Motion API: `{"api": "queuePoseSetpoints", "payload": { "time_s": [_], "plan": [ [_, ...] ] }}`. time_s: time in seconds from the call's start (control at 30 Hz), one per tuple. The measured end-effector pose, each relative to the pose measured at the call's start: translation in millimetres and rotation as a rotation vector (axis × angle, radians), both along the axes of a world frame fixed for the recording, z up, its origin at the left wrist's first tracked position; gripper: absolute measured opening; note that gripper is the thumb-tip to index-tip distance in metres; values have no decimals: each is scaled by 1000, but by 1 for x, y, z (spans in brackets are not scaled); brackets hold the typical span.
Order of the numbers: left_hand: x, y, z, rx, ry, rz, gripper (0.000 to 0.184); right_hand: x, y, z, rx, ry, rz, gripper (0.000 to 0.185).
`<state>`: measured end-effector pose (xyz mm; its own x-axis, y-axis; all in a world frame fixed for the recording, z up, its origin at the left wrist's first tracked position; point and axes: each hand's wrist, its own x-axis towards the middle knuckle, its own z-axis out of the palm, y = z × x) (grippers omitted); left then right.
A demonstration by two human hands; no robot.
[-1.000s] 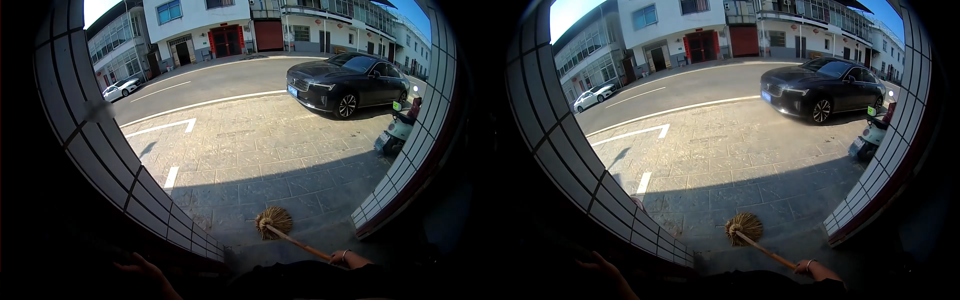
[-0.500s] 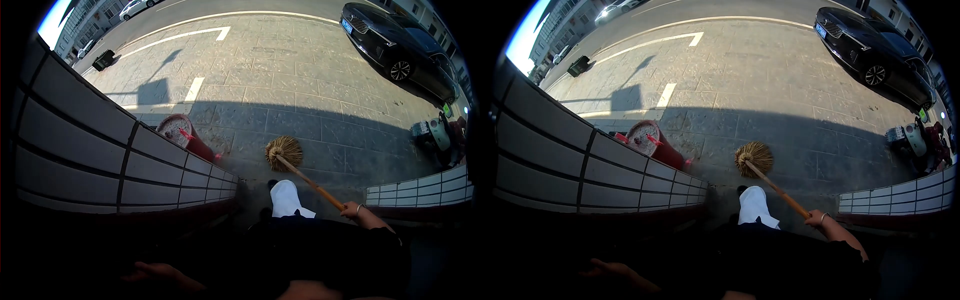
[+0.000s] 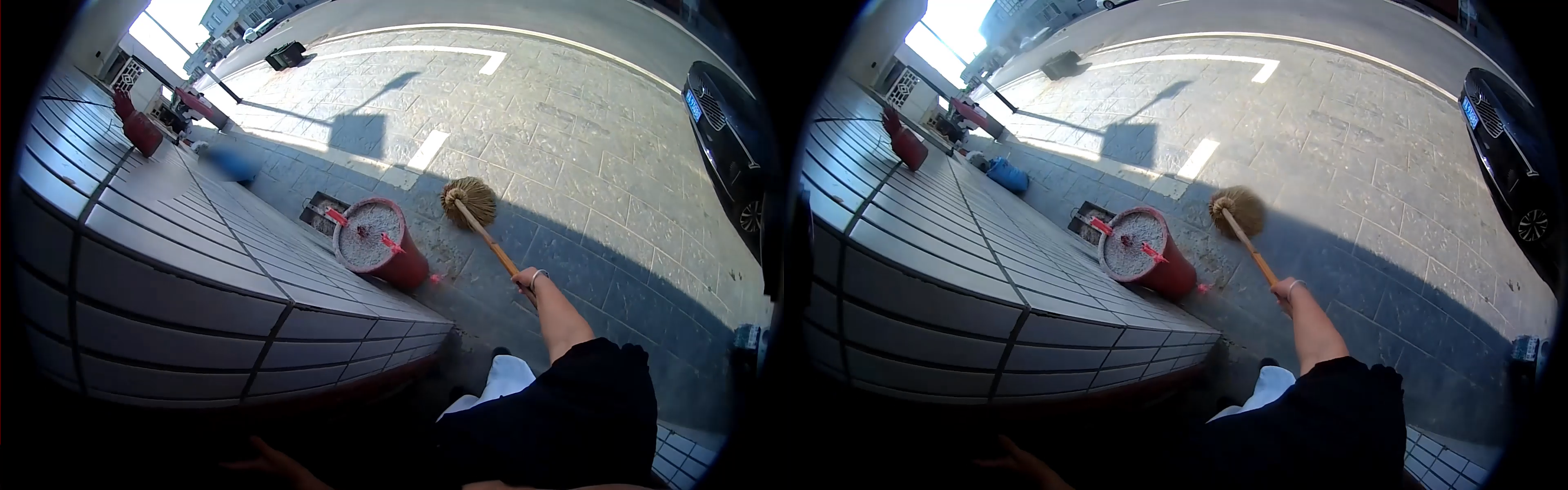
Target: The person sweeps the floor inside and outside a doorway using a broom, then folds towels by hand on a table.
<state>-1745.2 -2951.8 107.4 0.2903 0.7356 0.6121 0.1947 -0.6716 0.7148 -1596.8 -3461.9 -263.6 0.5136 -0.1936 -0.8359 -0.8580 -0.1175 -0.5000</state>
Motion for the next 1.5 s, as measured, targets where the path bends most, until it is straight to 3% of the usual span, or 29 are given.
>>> {"api": "queuePoseSetpoints", "payload": {
  "time_s": [0.17, 0.2, 0.27, 0.3, 0.4, 0.7, 0.83, 0.97, 1.1, 1.27, 1.37, 1.4, 1.47, 1.5],
  "plan": [
    [-1, 5, -7, -37, -40, -131, 78, 10, -6, 5, 628, -130, -406, 22],
    [-1, 6, -10, -42, -53, -112, 78, 10, -10, 28, 625, -137, -384, 22],
    [-2, 12, -12, -52, -82, -167, 78, 7, -10, 67, 272, -264, -107, 19],
    [-4, 14, -13, -55, -82, -158, 78, 10, -16, 43, 177, -396, -20, 21],
    [0, 10, -12, 6, -85, -187, 79, -6, -24, 72, 33, -436, 29, 22],
    [1, -12, 0, -125, -96, -144, 87, -160, -64, 118, 156, -100, 16, 19],
    [1, -1, -6, -93, -133, -189, 88, -210, -58, 87, 158, 10, 27, 19],
    [1, 9, -13, -87, -164, -242, 89, -188, -34, 56, 213, -6, 91, 18],
    [-1, 10, -14, -46, -139, -244, 82, -88, -3, -12, 214, 18, 58, 28],
    [5, 0, -6, -124, -142, -217, 81, -18, 16, 22, 159, -52, 125, 30],
    [2, 13, -14, -96, -158, -218, 80, -40, -5, 39, 476, -28, -120, 23],
    [0, 7, -10, -111, -100, -214, 80, -47, -12, 58, 438, -71, -63, 21],
    [4, -11, 2, -192, -119, -126, 80, -58, -27, 43, 209, -217, 117, 28],
    [4, -16, 4, -203, -36, -124, 80, -69, -27, 49, 98, -318, 131, 21]
  ]
}}
